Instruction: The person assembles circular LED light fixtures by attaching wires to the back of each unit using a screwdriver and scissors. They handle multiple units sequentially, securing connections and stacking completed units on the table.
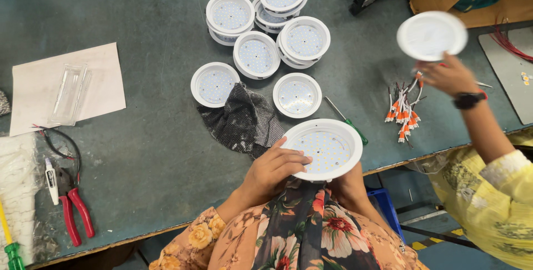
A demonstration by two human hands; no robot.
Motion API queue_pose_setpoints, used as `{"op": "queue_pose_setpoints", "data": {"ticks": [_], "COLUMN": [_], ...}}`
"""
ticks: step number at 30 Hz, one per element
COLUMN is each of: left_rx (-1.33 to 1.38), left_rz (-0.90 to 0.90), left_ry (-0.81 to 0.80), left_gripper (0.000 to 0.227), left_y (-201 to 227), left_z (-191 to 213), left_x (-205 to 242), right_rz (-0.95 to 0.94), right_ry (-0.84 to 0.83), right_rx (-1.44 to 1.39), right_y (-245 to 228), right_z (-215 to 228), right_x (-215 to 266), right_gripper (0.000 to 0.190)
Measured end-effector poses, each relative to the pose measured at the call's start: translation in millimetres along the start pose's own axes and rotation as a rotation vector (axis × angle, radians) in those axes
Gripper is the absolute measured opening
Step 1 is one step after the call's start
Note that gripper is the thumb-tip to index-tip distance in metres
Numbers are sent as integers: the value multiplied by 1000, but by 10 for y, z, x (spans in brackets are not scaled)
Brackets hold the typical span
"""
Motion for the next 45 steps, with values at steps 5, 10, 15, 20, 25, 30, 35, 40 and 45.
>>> {"op": "queue_pose_setpoints", "data": {"ticks": [5,10,15,20,25,30,35,40,45], "left_rx": [28,-76,-58,-116,-123,-160,-138,-84,-63], "left_rz": [36,-48,-71,-39,-23,-43,-32,-53,6], "left_ry": [2,6,-30,25,54,52,42,15,24], "left_gripper": [24,17,16,16,17,16,18,19,24], "left_y": [-51,30,53,25,7,-1,-22,-29,-50], "left_z": [-37,-40,-40,-54,-56,-69,-107,-108,-61], "left_x": [-5,3,21,9,28,39,54,42,-7], "right_rz": [-929,-1357,-1357,-1155,-1017,-780,-603,-1358,-1051], "right_ry": [492,343,200,295,380,528,564,386,254], "right_rx": [-1548,-2314,-2390,-2277,-2014,-1557,-1083,-2313,-2305], "right_y": [-2165,-2694,-2716,-2622,-2532,-2361,-2267,-2578,-2578], "right_z": [-66,-637,-624,-426,-306,-109,146,-526,-456], "right_x": [982,1156,1118,1054,1014,1003,955,964,926], "right_gripper": [29,41,48,42,33,25,24,38,44]}}
Point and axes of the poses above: each hand's wrist, its own x-axis away from the middle knuckle, its own z-axis out of the back of the hand, y = z × x, the point moved 8 cm from there along -x, towards the middle knuckle, and after that the axes turned 13 degrees about z, right-handed, at the moved point
